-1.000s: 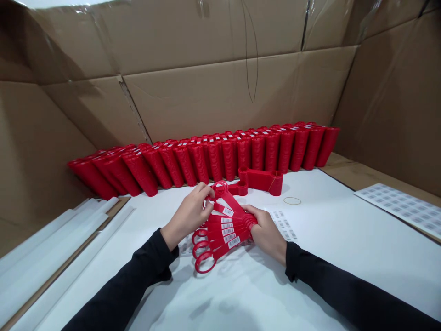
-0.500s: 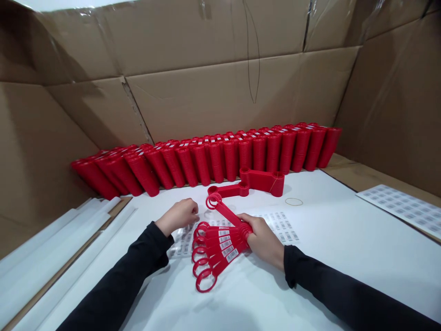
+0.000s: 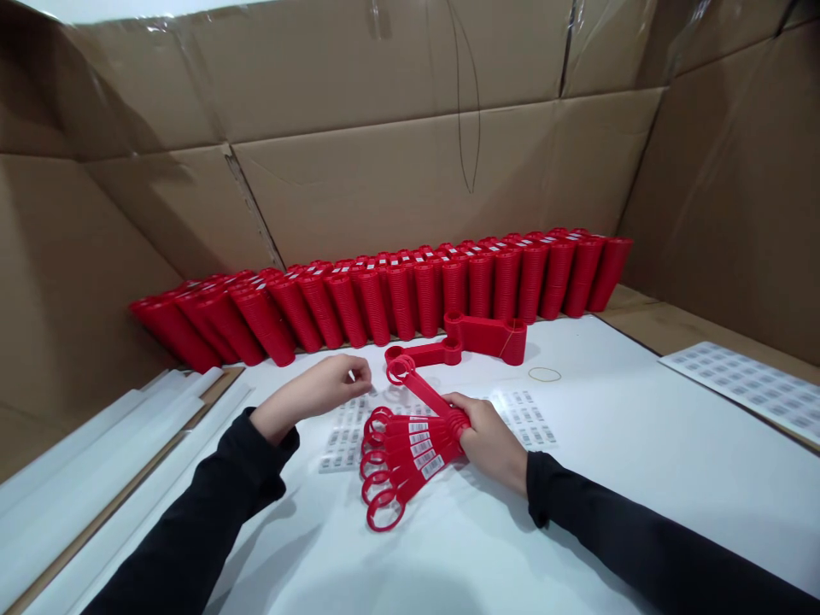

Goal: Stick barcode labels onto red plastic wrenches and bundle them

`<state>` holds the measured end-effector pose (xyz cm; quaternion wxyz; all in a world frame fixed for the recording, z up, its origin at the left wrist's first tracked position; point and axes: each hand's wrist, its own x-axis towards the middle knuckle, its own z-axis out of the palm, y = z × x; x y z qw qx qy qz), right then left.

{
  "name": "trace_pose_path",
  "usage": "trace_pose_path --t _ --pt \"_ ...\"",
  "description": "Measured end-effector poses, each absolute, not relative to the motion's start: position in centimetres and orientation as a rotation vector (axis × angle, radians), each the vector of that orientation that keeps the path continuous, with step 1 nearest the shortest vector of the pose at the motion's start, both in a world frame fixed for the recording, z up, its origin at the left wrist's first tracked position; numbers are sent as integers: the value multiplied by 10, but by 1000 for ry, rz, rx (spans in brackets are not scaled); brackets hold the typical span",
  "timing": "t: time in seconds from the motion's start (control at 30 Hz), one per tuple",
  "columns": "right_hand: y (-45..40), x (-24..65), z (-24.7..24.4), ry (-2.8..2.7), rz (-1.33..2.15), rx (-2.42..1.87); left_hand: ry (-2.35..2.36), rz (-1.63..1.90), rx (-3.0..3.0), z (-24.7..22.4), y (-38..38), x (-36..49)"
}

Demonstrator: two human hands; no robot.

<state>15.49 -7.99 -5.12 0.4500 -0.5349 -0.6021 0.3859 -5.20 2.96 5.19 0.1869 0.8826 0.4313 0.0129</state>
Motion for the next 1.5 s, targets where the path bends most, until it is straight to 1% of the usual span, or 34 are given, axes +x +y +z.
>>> trace_pose_path --t 0.07,0.2,0.33,0.57,1.3,1.5 --pt "-80 155 -51 -1491 964 -1318 1151 162 2353 58 14 -40" --pt "-82 155 -48 -1496 947 -1293 979 228 2201 49 -8 -16" --pt "-84 154 -44 -1503 956 -1254 978 242 2056 37 -11 -8" --pt "-85 152 -43 -1500 959 -1219 1037 305 1970 37 -12 -5" --pt "-85 151 -42 -1498 934 -1233 1048 357 2090 21 -7 -4" --pt "-86 150 -41 -1478 957 -1196 1137 411 2293 21 -15 -1"
